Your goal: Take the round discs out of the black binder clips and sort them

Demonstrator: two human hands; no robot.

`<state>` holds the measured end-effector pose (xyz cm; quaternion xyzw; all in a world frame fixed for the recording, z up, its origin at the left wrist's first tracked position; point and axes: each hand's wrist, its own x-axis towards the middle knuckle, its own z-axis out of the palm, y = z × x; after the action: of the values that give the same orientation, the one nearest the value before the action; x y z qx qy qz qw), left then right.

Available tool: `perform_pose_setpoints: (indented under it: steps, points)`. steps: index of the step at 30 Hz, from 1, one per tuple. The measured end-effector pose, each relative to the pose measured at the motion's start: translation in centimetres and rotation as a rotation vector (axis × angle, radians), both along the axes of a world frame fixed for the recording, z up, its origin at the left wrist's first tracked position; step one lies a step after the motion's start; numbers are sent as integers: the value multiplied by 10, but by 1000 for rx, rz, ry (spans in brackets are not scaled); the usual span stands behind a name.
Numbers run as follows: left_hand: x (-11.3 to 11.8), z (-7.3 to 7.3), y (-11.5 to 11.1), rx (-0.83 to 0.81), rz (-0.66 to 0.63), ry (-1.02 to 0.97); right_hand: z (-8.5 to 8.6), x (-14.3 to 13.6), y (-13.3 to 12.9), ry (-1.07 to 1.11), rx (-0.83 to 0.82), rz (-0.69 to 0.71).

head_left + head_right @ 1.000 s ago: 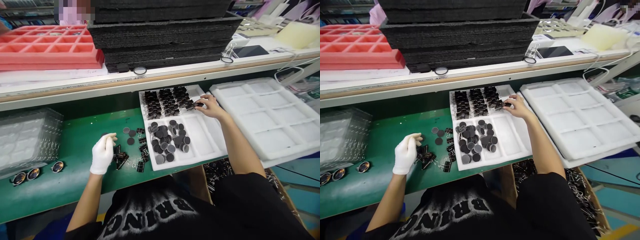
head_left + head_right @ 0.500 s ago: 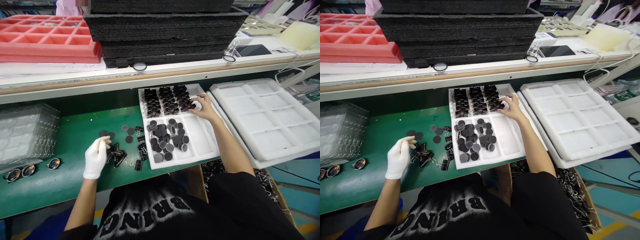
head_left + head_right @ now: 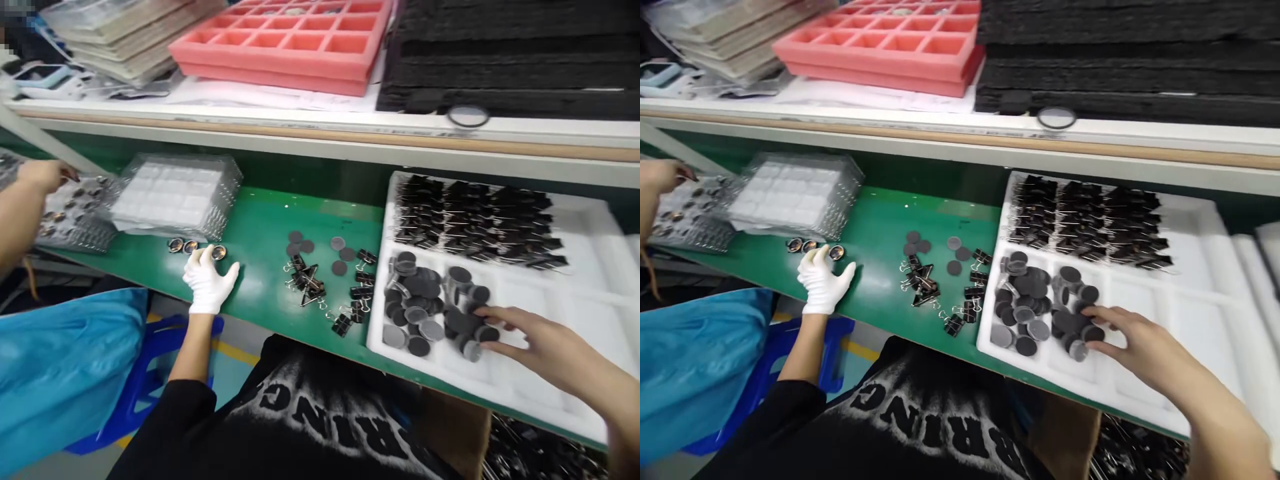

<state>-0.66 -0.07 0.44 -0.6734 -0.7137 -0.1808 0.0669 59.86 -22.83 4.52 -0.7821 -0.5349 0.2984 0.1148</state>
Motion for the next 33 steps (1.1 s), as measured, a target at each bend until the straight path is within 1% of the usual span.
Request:
perform_pose_setpoints:
  steps: [2, 4, 6, 8, 10, 11, 13, 15, 16, 18, 19, 21, 22, 23, 24, 26, 28, 29, 31, 33]
  points:
    - [-11, 4, 6, -114, 94, 35, -2, 3, 5, -10, -28, -32]
    - [-15, 7, 13, -184, 155, 36, -1, 6, 8, -19, -42, -53]
    - [-15, 7, 20, -219, 167, 32, 1, 9, 9, -26, -15, -73]
    - [-11, 5, 24, -235, 134, 24, 6, 8, 9, -44, 66, -63]
    - [-3, 2, 27, -236, 67, 17, 17, 1, 10, -105, 202, -40]
    - [3, 1, 28, -231, 23, 14, 24, -8, 12, -133, 273, -44]
    - [19, 2, 29, -205, -85, -3, 40, -33, 20, -123, 384, -115]
    - [42, 8, 28, -156, -227, -31, 55, -68, 36, 40, 403, -237]
    - [55, 14, 28, -126, -316, -44, 60, -87, 46, 174, 384, -272]
    - [87, 30, 23, -51, -520, -56, 63, -124, 68, 449, 370, -278]
    - [104, 38, 19, -9, -627, -53, 62, -141, 80, 578, 366, -230]
    - [138, 56, 9, 69, -821, -39, 56, -168, 101, 749, 368, -132]
    - [154, 64, 3, 96, -895, -29, 53, -177, 109, 801, 387, -93]
    - [167, 70, -2, 113, -951, -22, 50, -184, 115, 808, 433, -60]
    - [179, 75, -8, 118, -993, -21, 48, -188, 118, 767, 510, -21]
    - [197, 80, -15, 109, -1046, -57, 44, -190, 121, 557, 729, 85]
    - [207, 79, -19, 81, -1074, -136, 40, -186, 119, 291, 933, 231]
    - [210, 77, -19, 63, -1084, -179, 38, -183, 117, 190, 990, 305]
    - [214, 72, -19, 28, -1089, -231, 31, -179, 114, 96, 1014, 413]
    - [216, 66, -17, 10, -1079, -239, 23, -177, 112, 107, 976, 463]
